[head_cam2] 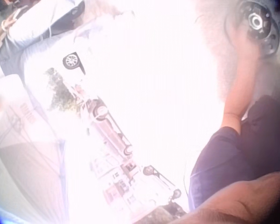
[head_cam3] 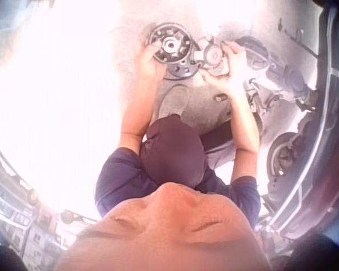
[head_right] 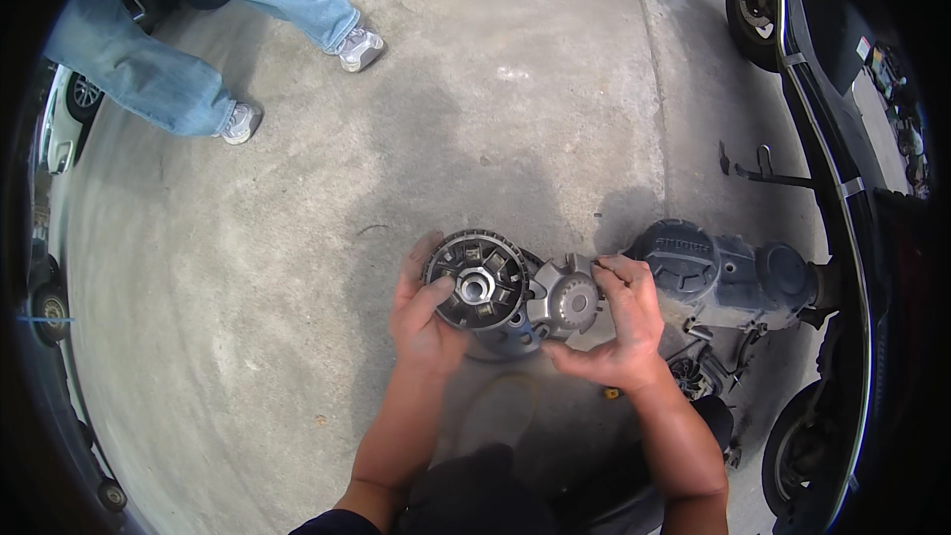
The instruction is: The person removes the rear cover of a scooter using a power drill, then disassembles the variator and clutch assembly. They inspect the components on the floor, remove the drive belt, and separate the clutch parts. The person then walks to a tool cabinet and retrieves a wrench.
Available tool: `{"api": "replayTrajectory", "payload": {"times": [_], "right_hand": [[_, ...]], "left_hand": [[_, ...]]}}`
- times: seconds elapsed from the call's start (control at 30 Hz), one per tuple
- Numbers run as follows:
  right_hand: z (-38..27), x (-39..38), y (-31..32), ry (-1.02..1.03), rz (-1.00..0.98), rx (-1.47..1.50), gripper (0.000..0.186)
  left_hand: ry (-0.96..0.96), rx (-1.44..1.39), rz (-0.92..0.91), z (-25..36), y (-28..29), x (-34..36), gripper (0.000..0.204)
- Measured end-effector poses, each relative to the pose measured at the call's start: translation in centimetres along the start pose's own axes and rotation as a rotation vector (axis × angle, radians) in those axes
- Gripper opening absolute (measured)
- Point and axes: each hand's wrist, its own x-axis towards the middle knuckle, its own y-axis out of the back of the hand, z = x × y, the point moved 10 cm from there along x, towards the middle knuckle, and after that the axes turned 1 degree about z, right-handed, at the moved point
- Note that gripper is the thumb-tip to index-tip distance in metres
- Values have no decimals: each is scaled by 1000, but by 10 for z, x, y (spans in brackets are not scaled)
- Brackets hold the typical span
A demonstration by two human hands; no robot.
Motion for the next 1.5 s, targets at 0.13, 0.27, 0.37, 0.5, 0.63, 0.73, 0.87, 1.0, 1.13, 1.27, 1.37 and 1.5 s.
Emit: {"api": "replayTrajectory", "payload": {"times": [0.13, 0.27, 0.37, 0.5, 0.63, 0.73, 0.87, 1.0, 1.13, 1.27, 1.37, 1.5], "right_hand": [[-7, 3, -7, 12, 12, 19, 80], [-4, -2, -11, -23, -16, 10, 83], [-5, -5, -17, -10, -29, 8, 85], [-8, 1, -23, 28, -11, 27, 86], [-15, 10, -24, 83, -9, 26, 86], [-16, 16, -25, 111, -8, 34, 85], [-7, 16, -26, 51, -6, 60, 83], [9, 10, -29, -27, 17, 21, 83], [20, 1, -35, -99, -18, -46, 81], [17, 2, -45, -151, -46, -23, 79], [16, 10, -53, -190, -115, 17, 81], [8, 24, -61, -144, -182, 51, 80]], "left_hand": [[-7, -11, 1, 4, 2, -4, 65], [5, -58, 18, 4, 10, -5, 63], [-3, -19, 41, 5, 19, -4, 61], [-3, 65, 62, 7, 30, -1, 59], [3, 103, 42, 7, 30, 0, 58], [36, 100, 30, 3, 26, 3, 59], [35, 40, 17, 1, 24, 7, 63], [53, -6, 7, 0, 28, 12, 68], [34, 13, 26, -4, 38, 12, 58], [78, 136, 14, -16, 46, 9, 41], [189, 157, -24, -35, 46, 6, 38], [330, 192, -205, -56, 27, -5, 42]]}}
